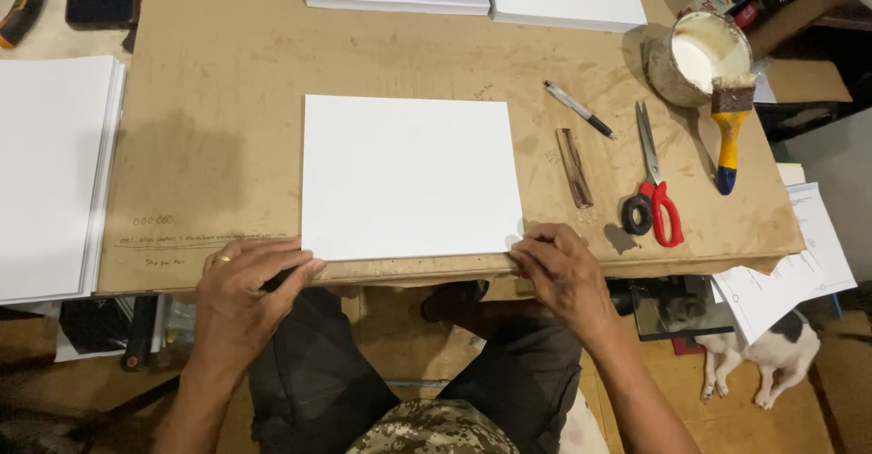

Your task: Aligning printed pages, trimming edges with scissors, and organizing them into stacks for book binding.

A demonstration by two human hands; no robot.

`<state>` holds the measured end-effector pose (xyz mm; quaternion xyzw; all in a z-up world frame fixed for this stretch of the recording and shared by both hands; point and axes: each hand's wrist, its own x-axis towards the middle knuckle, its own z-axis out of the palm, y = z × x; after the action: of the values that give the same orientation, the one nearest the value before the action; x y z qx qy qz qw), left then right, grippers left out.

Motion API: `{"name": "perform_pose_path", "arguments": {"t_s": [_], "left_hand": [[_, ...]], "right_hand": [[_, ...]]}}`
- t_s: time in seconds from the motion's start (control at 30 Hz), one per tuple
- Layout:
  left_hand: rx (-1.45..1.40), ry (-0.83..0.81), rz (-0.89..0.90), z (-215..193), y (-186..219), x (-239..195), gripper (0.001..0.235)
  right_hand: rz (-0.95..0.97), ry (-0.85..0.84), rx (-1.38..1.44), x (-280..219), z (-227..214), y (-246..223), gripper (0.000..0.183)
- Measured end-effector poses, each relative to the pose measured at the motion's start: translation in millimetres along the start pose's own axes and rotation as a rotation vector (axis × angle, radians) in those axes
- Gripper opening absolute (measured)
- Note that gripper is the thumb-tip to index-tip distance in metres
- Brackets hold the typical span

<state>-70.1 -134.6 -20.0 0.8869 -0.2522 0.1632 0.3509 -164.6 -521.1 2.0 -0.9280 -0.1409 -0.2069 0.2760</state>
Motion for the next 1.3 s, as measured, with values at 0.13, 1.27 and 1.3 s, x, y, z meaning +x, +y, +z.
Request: {"name": "perform_pose_path", "arguments": {"t_s": [0.13, 1.27, 1.3], "left_hand": [[0.236, -0.025, 0.091, 5, 13, 6, 0.021], [0.014, 0.094, 0.401, -4, -8, 4, 0.018], [0.038, 0.067, 0.387, -5, -5, 7, 0.013]], "right_hand": [[-0.166, 0.015, -0.121, -4, 7, 5, 0.023], [-0.085, 0.011, -0.322, 5, 50, -47, 0.019], [-0.173, 0.082, -0.230, 3, 68, -54, 0.030]]}}
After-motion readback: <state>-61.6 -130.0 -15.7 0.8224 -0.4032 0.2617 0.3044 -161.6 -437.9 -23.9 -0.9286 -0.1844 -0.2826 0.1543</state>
